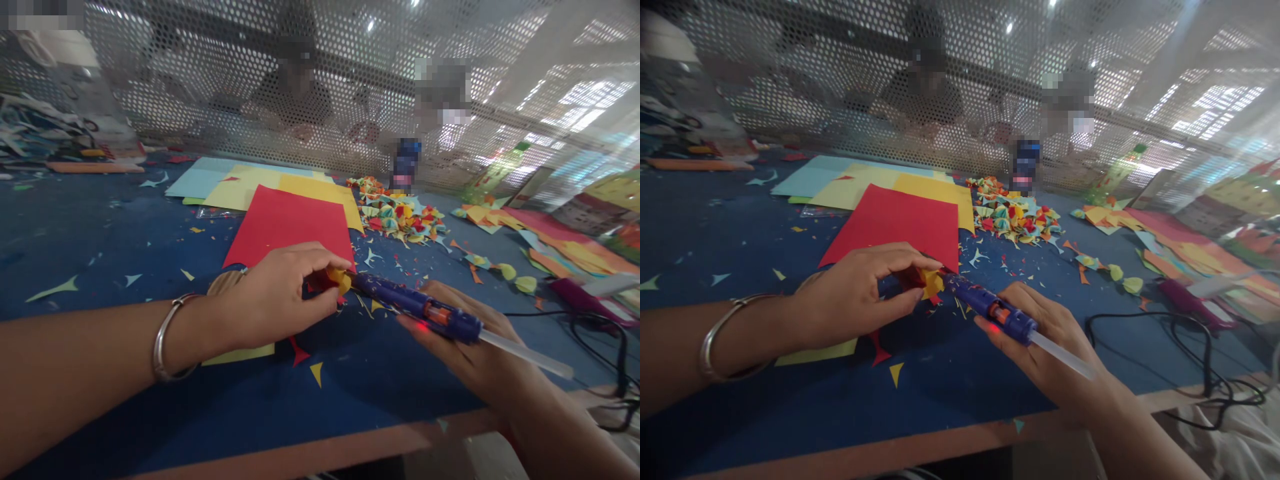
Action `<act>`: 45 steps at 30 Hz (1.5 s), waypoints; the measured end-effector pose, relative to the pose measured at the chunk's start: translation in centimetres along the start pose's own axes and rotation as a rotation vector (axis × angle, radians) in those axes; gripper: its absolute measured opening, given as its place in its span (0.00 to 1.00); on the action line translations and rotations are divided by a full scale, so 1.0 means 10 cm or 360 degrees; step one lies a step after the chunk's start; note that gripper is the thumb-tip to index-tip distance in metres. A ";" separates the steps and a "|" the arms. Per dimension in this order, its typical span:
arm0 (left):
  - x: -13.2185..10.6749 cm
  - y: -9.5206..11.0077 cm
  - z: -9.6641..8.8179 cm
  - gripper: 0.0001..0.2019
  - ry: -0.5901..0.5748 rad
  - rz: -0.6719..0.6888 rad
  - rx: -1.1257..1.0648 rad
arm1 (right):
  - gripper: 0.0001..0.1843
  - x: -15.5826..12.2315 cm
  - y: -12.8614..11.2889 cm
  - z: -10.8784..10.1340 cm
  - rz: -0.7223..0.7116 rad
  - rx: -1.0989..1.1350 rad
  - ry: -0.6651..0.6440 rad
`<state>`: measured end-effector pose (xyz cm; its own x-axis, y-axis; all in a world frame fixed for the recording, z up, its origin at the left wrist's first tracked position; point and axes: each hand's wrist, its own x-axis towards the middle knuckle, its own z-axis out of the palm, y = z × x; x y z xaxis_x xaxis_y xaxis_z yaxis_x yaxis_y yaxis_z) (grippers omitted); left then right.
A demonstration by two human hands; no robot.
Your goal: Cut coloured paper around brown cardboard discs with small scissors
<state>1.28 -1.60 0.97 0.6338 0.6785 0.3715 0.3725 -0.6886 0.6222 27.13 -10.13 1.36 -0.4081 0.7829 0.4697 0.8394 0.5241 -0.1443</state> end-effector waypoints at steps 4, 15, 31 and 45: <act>0.01 0.00 0.00 0.15 -0.0011 -0.0090 -0.0132 | 0.12 0.01 -0.01 0.00 0.0001 -0.0011 -0.0006; 0.01 0.00 -0.01 0.16 -0.0061 -0.0233 -0.0334 | 0.11 0.01 -0.01 -0.01 -0.0008 0.0027 0.0026; 0.01 -0.02 0.01 0.16 -0.0025 -0.0205 -0.0296 | 0.05 0.01 -0.05 -0.01 -0.0010 0.0116 0.0030; 0.00 -0.03 0.00 0.17 0.0029 -0.0182 -0.0170 | 0.06 -0.02 -0.05 -0.02 0.0091 0.0137 0.0078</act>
<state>1.17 -1.33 0.79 0.5785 0.7561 0.3062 0.3666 -0.5763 0.7304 26.84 -10.62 1.53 -0.3407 0.7961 0.5002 0.8261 0.5075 -0.2451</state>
